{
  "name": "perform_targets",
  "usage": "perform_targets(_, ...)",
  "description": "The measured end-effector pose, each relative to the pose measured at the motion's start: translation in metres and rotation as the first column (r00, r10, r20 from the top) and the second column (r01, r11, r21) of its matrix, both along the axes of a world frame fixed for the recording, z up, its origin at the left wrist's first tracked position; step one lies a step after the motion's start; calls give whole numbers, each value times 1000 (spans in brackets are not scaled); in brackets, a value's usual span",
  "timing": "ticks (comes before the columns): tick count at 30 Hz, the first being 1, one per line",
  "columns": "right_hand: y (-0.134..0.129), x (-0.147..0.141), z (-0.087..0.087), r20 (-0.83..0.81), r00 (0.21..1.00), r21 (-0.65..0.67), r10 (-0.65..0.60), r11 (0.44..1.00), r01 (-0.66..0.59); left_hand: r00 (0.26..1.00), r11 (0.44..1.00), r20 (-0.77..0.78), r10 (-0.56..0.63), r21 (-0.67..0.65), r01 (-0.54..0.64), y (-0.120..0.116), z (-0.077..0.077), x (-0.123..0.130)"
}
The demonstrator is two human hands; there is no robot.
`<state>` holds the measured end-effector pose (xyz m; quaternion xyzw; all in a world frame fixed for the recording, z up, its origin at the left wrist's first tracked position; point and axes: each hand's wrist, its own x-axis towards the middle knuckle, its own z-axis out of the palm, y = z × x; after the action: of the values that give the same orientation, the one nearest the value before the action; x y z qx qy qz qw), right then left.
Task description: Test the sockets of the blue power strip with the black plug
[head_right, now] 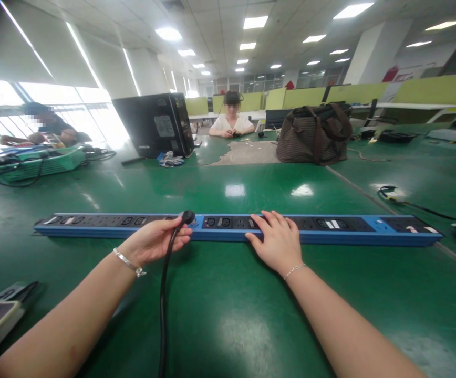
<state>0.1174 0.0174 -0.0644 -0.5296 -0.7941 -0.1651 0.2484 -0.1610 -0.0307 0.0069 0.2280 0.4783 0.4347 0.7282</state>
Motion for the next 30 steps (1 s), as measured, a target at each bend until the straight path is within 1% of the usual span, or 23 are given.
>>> perform_targets(7, 1, 0, 0, 6, 1000, -13, 0, 1000, 0, 997, 1000, -75, -10, 7, 11, 2, -2, -1)
perform_targets(14, 0, 0, 1, 0, 1000, -6, 0, 1000, 0, 995, 999, -93, -36, 23, 38, 3, -7, -1)
perform_targets(21, -2, -1, 2, -8, 1000, -28, -2, 1000, 2, 984, 999, -175, -39, 16, 43, 9, -14, 7)
perform_targets(27, -2, -1, 3, -7, 1000, -19, -7, 1000, 7, 959, 996, -276, -72, 33, 84, 10, -16, 12)
perform_targets(29, -2, -1, 3, -4, 1000, -23, -9, 1000, 9, 926, 993, -364, -96, 33, 116, 9, -15, 12)
perform_targets(30, -2, -1, 3, -3, 1000, -23, -8, 1000, 8, 887, 989, -449, -107, 44, 141, 8, -15, 10)
